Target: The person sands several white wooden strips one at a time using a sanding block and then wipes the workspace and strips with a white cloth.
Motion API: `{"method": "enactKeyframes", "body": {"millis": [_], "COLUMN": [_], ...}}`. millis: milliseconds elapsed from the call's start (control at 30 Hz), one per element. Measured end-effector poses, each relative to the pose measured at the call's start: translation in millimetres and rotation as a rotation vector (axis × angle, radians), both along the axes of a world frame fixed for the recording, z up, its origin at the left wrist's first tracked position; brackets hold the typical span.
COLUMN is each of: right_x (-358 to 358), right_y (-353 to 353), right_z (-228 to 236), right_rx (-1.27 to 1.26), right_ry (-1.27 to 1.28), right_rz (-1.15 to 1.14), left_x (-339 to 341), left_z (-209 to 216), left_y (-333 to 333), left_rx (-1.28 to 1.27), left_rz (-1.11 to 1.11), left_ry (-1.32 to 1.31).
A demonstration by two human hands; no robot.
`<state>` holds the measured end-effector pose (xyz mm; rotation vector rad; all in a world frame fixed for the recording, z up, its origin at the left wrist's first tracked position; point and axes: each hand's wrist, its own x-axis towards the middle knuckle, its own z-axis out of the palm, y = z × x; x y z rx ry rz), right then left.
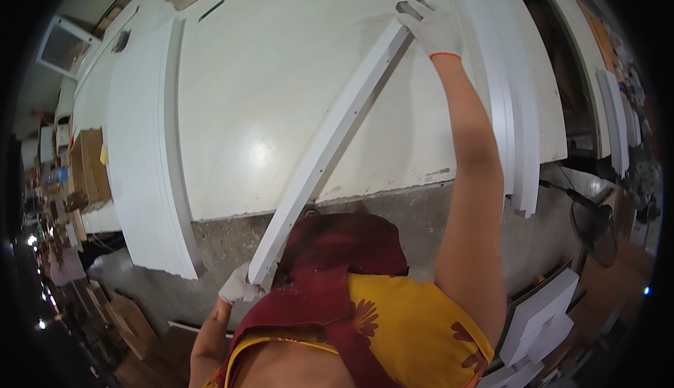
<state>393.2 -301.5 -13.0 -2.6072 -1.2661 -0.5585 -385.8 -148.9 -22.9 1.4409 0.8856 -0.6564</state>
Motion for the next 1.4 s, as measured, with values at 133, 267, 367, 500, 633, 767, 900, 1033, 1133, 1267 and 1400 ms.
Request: {"method": "enactKeyframes", "body": {"millis": [133,267,367,500,633,767,900,1033,1133,1267,1400], "right_x": [-57,-135,-240,-393,-518,-487,-447,-548,-644,-668,-612], "right_y": [34,36,38,42,41,48,42,58,60,57,58], "right_z": [24,13,39,68,70,69,57,69,68,44,81], "right_rx": [-0.021,0.109,0.184,0.044,0.120,0.036,0.184,-0.129,-0.259,-0.249,-0.218], "right_ry": [0.006,0.032,0.170,0.317,0.497,0.572,0.354,0.516,0.682,0.615,0.588], "right_rz": [-0.149,0.061,0.265,0.623,0.813,0.727,0.488,0.862,1.176,1.306,1.170], "left_x": [-4,14,16,17,10,-9,-3,-4,1,10,3], "left_z": [-7,5,-2,-1,-12,-33,-34,-40,-40,-50,-48], "left_y": [4,9,12,13,4,-6,-23,-27,-31,-38,-44], "left_rx": [-0.173,-0.356,-0.507,-0.610,-0.743,-0.713,-0.700,-0.764,0.055,-0.236,-0.630], "left_rz": [0.095,0.156,0.219,0.268,0.459,0.610,0.790,0.818,0.523,0.595,0.760], "left_ry": [-0.038,-0.177,-0.300,-0.385,-0.438,-0.457,-0.471,-0.569,-0.811,-0.775,-0.687]}}
